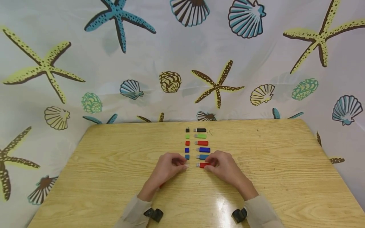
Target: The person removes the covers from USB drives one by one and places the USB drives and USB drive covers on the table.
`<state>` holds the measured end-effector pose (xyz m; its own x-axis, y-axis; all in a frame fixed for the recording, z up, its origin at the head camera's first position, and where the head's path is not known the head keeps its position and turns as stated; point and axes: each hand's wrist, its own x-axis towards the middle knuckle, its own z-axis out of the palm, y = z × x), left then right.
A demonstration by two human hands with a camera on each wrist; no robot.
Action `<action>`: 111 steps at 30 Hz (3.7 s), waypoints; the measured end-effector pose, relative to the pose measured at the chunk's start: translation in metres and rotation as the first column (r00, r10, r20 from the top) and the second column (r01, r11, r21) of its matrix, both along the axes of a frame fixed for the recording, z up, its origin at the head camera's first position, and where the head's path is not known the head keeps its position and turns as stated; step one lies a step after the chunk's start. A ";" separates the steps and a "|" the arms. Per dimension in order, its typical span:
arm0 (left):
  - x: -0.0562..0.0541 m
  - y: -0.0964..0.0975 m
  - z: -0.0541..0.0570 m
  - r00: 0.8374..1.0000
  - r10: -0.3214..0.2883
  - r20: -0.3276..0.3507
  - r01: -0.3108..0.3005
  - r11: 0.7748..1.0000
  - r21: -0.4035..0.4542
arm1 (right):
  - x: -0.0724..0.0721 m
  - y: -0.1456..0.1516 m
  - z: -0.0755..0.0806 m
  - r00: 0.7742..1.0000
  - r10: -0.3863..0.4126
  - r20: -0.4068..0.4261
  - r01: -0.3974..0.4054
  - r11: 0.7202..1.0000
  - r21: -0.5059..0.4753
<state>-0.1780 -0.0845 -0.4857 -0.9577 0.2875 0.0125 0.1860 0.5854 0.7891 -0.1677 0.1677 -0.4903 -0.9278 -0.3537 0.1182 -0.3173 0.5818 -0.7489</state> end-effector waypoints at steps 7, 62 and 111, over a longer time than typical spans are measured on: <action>0.006 -0.007 0.005 1.000 0.009 0.002 -0.009 1.000 0.015 | 0.004 0.000 0.001 0.999 -0.032 -0.030 0.031 0.998 -0.063; 0.069 -0.076 0.013 0.998 0.051 -0.032 -0.057 0.979 -0.195 | 0.026 -0.026 0.010 0.987 0.040 -0.158 -0.078 0.968 -0.240; 0.066 -0.038 0.035 0.994 -0.105 0.018 0.102 0.986 0.132 | 0.046 -0.066 0.015 0.940 0.188 -0.283 -0.266 0.925 -0.271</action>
